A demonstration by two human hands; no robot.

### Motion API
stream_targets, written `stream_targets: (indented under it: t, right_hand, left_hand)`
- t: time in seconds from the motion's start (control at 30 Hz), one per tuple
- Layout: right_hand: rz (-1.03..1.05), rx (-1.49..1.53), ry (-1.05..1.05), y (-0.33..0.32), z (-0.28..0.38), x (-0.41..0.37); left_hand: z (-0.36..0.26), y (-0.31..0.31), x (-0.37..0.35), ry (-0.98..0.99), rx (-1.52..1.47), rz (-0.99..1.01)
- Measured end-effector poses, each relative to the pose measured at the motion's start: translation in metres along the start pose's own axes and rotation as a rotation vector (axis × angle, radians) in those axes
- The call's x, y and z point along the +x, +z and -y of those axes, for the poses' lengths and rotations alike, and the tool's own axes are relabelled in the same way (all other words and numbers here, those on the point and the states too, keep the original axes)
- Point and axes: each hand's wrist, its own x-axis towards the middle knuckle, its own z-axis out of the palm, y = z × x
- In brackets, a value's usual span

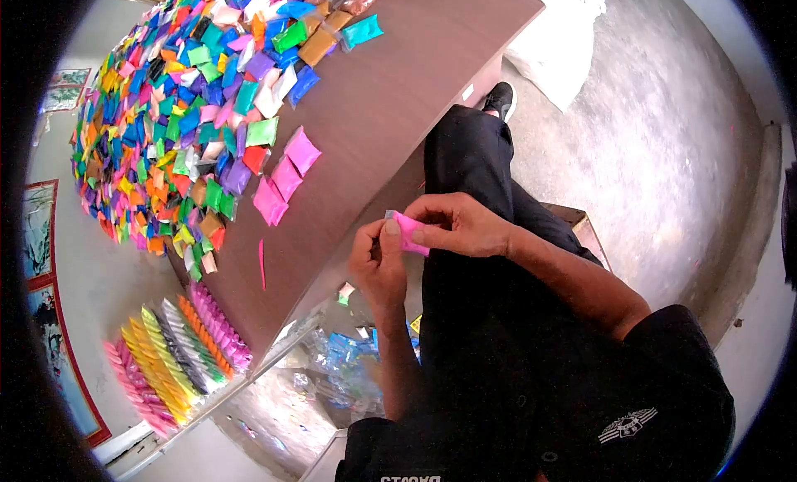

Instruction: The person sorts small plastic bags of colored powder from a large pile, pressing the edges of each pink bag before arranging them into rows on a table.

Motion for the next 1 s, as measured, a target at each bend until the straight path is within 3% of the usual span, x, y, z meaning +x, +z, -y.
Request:
stream_targets:
  t: [0.1, 0.17, 0.3, 0.4, 0.57, 0.8, 1.0]
  right_hand:
    - [-0.003, -0.055, 0.028, -0.003, 0.003, -0.001]
    - [-0.006, -0.103, -0.002, -0.002, 0.002, -0.001]
    - [-0.067, -0.16, -0.095, 0.002, 0.003, -0.001]
    - [-0.067, -0.124, -0.043, 0.002, 0.005, -0.001]
    - [-0.105, 0.013, -0.038, 0.0, -0.002, 0.0]
    - [-0.124, 0.065, -0.04, 0.005, -0.007, 0.003]
    - [-0.113, 0.062, 0.044, 0.0, 0.006, -0.001]
  left_hand:
    - [-0.005, 0.002, 0.004, -0.009, -0.084, -0.002]
    - [-0.004, -0.004, 0.007, 0.022, 0.005, 0.099]
    - [0.001, -0.007, 0.007, 0.074, 0.082, 0.118]
    - [0.0, -0.005, 0.007, 0.095, 0.138, 0.101]
    - [-0.009, 0.004, 0.006, -0.069, -0.095, 0.03]
    - [0.0, -0.006, 0.005, -0.052, 0.03, 0.106]
    - [-0.002, -0.002, 0.006, -0.048, -0.148, 0.058]
